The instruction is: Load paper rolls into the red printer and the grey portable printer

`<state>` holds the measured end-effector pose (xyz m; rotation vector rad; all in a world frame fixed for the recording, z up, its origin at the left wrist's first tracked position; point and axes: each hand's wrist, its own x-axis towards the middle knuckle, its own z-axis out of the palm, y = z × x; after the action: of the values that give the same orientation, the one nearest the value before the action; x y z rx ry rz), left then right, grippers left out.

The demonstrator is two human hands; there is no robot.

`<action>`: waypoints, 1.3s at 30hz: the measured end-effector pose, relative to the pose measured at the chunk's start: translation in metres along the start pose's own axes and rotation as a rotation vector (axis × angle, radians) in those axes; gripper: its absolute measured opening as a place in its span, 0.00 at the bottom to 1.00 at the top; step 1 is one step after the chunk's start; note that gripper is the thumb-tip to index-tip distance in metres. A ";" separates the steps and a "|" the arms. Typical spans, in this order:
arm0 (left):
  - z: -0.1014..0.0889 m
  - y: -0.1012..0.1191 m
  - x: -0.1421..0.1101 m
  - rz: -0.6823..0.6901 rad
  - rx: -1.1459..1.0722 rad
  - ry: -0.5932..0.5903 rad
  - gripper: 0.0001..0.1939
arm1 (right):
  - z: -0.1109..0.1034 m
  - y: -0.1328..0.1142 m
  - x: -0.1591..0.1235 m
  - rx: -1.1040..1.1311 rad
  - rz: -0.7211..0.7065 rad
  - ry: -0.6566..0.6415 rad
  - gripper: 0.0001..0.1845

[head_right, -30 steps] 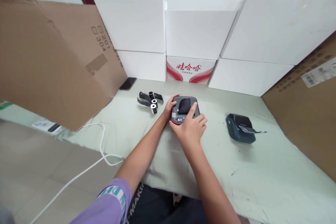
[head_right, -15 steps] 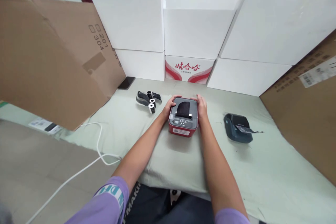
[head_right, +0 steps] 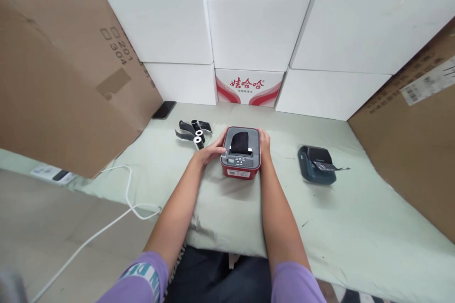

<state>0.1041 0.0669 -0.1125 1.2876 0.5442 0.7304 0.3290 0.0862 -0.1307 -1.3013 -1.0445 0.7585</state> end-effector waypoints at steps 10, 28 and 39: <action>-0.011 0.006 0.002 -0.036 0.149 -0.064 0.70 | 0.001 0.007 0.003 0.153 0.015 -0.010 0.20; -0.009 0.014 -0.007 -0.107 0.135 -0.099 0.68 | 0.000 0.003 0.002 0.104 -0.001 0.004 0.15; -0.014 0.019 0.000 -0.129 0.195 -0.154 0.70 | 0.000 0.007 0.005 0.084 -0.013 0.003 0.16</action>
<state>0.0903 0.0780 -0.0972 1.4622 0.5776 0.4754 0.3321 0.0916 -0.1362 -1.2222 -1.0073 0.7825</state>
